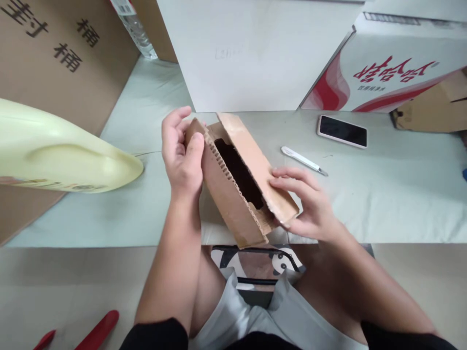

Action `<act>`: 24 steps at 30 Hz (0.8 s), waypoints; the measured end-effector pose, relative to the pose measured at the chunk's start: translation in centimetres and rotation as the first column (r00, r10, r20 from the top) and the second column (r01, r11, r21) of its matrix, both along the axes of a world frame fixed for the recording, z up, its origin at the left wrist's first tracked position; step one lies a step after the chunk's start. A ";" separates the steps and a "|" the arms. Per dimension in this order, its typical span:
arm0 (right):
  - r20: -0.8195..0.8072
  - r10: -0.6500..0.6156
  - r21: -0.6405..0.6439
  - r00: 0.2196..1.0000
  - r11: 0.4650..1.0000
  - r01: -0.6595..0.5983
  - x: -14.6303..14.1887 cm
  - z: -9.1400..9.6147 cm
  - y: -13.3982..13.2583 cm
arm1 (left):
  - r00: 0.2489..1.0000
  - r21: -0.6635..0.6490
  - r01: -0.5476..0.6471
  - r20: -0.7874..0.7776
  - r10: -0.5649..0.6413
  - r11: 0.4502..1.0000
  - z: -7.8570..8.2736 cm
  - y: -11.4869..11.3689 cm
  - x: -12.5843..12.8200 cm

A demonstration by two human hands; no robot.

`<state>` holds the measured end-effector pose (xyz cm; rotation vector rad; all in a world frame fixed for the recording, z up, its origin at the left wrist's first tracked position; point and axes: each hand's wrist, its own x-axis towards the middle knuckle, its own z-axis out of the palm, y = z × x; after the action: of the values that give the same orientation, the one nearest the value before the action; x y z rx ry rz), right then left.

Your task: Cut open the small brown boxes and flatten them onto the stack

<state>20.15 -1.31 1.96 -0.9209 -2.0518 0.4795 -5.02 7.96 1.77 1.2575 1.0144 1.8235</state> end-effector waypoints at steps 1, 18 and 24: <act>-0.002 0.032 -0.010 0.999 0.999 -0.032 0.0 -0.1 0.0 | 1.000 -0.022 0.002 -0.013 -0.003 1.000 0.0 0.0 -0.1; -0.488 -0.066 -0.333 0.870 0.936 -0.116 -0.9 -3.8 -0.2 | 0.922 -0.043 0.072 -0.379 -0.083 0.996 -0.7 -0.4 -1.9; -0.452 -0.419 -0.743 0.787 0.666 -0.072 -0.8 -4.2 0.8 | 0.930 0.053 -0.036 -0.365 0.053 0.998 -1.8 0.1 -3.4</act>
<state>19.33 -0.50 -2.26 -1.2184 -1.1235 1.3625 -8.46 8.10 -0.08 1.6569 1.2134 1.6872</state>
